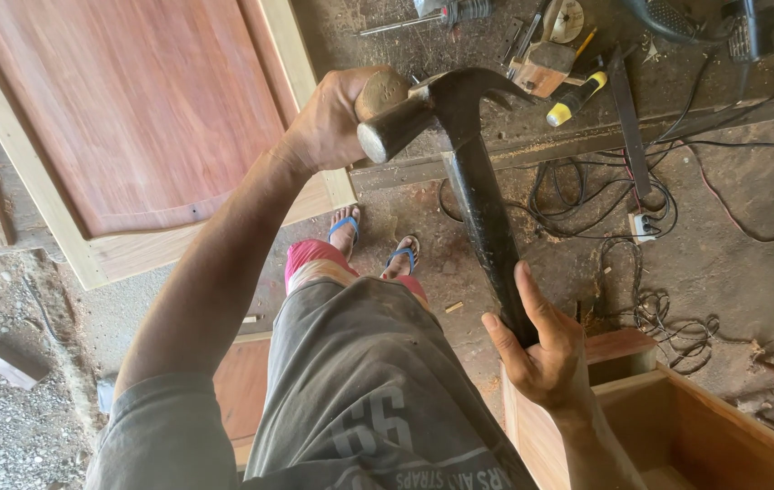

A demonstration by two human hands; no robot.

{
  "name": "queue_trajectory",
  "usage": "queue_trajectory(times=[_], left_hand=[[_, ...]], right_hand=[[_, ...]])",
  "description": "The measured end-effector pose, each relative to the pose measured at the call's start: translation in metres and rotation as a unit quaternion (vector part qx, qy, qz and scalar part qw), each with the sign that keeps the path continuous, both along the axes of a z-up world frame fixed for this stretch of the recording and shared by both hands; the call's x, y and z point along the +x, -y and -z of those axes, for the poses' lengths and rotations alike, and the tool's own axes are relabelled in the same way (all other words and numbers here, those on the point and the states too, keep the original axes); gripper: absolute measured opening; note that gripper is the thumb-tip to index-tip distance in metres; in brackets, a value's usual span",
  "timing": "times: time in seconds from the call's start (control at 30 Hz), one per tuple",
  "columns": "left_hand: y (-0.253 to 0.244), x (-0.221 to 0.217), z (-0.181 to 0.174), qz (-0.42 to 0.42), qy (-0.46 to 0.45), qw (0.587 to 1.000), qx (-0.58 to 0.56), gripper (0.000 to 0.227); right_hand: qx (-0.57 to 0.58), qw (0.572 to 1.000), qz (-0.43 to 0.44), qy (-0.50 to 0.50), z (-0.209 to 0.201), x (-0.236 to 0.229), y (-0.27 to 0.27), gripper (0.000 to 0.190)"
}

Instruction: The person picks up a claw hammer and a wooden mallet from the workbench and carries them while walking around the workshop. They then set the hammer down, scrape a long wooden strip with a file-like blade, and mark a hinge plate against the strip with a pencil.

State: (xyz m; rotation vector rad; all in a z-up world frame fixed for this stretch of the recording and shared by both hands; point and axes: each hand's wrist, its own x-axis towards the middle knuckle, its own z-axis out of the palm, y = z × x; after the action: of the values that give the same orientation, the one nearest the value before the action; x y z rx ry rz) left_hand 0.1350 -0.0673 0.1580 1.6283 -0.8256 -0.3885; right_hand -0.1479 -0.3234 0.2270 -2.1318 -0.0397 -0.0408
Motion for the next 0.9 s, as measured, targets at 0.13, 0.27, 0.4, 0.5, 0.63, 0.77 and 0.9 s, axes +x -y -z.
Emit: queue_trajectory(times=[0.13, 0.27, 0.4, 0.5, 0.63, 0.77, 0.9], left_hand=[[-0.003, 0.005, 0.016, 0.02, -0.022, 0.998, -0.048, 0.026], [-0.002, 0.002, 0.0, -0.013, -0.02, 0.999, -0.026, 0.025], [-0.006, 0.001, 0.024, 0.002, -0.013, 0.999, -0.034, 0.021], [-0.008, 0.001, 0.028, 0.016, -0.016, 0.999, -0.035, 0.022], [-0.011, 0.001, 0.021, 0.035, -0.066, 0.993, -0.087, 0.031], [-0.011, 0.0, 0.022, -0.053, -0.277, 0.959, -0.027, 0.028], [-0.032, 0.002, 0.07, 0.08, -0.13, 0.974, -0.17, 0.023]], right_hand=[[-0.005, 1.0, -0.004, 0.013, -0.003, 0.002, -0.001, 0.07], [0.0, 1.0, -0.009, 0.025, -0.009, 0.006, -0.003, 0.07], [0.009, 0.998, -0.024, 0.05, -0.011, 0.008, -0.003, 0.069], [0.014, 0.998, -0.026, 0.053, -0.008, 0.003, -0.001, 0.07], [0.01, 0.997, -0.023, 0.079, -0.02, 0.005, -0.001, 0.073], [-0.006, 0.99, -0.033, 0.136, -0.023, 0.016, -0.004, 0.073], [-0.08, 0.991, -0.062, 0.083, -0.012, 0.03, -0.007, 0.072]])
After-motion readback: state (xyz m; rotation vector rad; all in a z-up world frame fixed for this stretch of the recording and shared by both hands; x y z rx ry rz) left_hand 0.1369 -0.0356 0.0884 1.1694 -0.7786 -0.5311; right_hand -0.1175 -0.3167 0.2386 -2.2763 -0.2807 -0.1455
